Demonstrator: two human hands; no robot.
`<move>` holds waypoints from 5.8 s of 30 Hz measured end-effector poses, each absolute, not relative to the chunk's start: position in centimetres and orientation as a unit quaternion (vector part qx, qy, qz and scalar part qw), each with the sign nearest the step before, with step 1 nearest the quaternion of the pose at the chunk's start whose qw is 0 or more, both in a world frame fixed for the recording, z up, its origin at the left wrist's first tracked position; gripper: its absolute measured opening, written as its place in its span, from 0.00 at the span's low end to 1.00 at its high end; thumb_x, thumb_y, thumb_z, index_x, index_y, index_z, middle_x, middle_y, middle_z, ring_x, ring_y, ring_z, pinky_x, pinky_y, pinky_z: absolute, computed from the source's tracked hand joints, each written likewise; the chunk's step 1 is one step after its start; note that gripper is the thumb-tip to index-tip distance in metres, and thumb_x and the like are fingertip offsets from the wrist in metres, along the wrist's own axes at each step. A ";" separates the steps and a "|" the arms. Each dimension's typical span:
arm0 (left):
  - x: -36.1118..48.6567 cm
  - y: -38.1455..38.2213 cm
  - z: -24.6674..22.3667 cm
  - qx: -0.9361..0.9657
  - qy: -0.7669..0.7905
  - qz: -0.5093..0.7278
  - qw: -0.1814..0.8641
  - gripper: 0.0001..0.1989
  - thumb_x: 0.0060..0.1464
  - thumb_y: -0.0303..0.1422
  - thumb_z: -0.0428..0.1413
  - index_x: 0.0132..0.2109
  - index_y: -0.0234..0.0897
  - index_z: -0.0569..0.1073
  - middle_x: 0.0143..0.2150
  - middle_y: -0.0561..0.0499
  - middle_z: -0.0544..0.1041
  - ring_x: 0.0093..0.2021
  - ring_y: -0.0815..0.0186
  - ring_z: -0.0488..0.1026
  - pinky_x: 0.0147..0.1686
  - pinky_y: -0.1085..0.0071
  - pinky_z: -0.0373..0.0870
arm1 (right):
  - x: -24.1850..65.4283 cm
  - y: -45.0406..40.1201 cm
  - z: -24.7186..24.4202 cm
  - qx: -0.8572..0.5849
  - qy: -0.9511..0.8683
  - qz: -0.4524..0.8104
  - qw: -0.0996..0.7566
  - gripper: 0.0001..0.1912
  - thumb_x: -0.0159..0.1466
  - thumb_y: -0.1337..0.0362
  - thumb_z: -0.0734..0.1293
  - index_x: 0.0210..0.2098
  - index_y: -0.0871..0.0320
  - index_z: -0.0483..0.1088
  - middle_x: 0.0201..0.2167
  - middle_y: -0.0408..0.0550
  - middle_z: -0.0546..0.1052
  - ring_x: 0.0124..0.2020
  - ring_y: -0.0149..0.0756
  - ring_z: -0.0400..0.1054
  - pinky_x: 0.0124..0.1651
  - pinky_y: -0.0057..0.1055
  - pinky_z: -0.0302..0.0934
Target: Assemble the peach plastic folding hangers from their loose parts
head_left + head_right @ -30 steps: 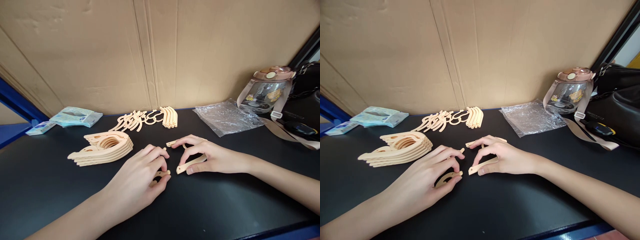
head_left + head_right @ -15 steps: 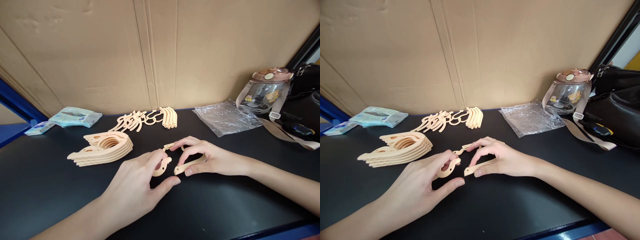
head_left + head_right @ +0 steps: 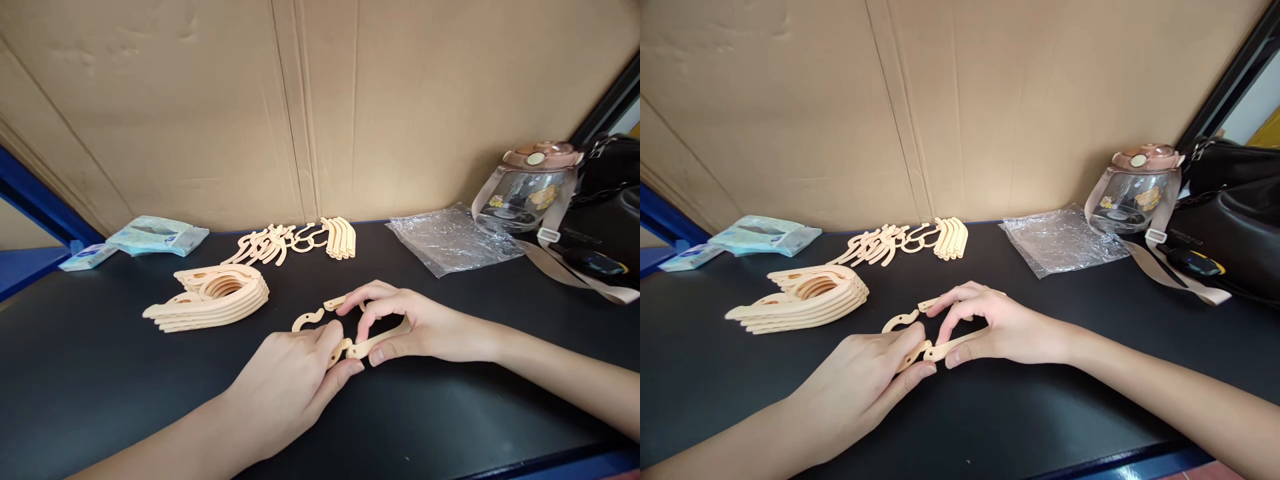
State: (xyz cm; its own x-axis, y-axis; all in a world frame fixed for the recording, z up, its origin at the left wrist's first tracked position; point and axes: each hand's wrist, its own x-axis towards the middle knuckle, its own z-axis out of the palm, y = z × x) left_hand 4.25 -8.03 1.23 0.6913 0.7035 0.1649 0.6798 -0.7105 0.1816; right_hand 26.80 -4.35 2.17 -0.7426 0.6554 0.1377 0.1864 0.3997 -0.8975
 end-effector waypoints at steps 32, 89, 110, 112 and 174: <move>4.8 -7.9 1.4 0.935 0.298 0.070 -0.177 0.13 0.65 0.30 0.39 0.38 0.33 0.67 0.26 0.49 0.74 0.22 0.61 0.74 0.17 0.69 0.62 | 26.1 -4.5 1.8 -0.286 -0.830 0.418 0.234 0.09 0.60 0.55 0.71 0.33 0.53 0.73 0.47 0.44 0.76 0.52 0.39 0.64 0.56 0.41 0.53; 4.1 -8.2 2.3 0.981 0.158 0.097 -0.058 0.18 0.60 0.19 0.46 0.53 0.38 0.69 0.38 0.51 0.73 0.32 0.63 0.69 0.34 0.66 0.65 | 27.3 -3.4 1.3 -0.323 -0.888 0.227 0.235 0.08 0.68 0.64 0.62 0.43 0.55 0.71 0.53 0.47 0.71 0.56 0.35 0.65 0.56 0.34 0.61; 4.4 -8.9 2.5 0.980 0.168 0.100 -0.019 0.12 0.62 0.37 0.52 0.47 0.34 0.70 0.31 0.51 0.73 0.31 0.62 0.67 0.24 0.69 0.62 | 27.0 -3.7 1.3 -0.320 -0.915 0.133 0.205 0.11 0.70 0.64 0.57 0.48 0.55 0.68 0.51 0.49 0.72 0.52 0.37 0.66 0.52 0.38 0.64; 4.4 -8.9 2.5 0.980 0.175 0.092 -0.019 0.12 0.61 0.38 0.53 0.47 0.34 0.71 0.31 0.51 0.73 0.31 0.62 0.67 0.24 0.68 0.62 | 26.9 -3.8 1.2 -0.315 -0.917 0.128 0.206 0.12 0.70 0.65 0.57 0.49 0.54 0.68 0.51 0.48 0.72 0.52 0.37 0.66 0.52 0.38 0.64; 3.4 -6.4 1.8 0.929 0.318 0.183 0.042 0.16 0.67 0.28 0.45 0.60 0.35 0.63 0.47 0.47 0.74 0.45 0.61 0.68 0.45 0.63 0.67 | 27.4 -4.1 2.4 -0.314 -0.915 0.161 0.196 0.16 0.72 0.61 0.55 0.49 0.57 0.71 0.44 0.48 0.76 0.47 0.36 0.68 0.50 0.34 0.62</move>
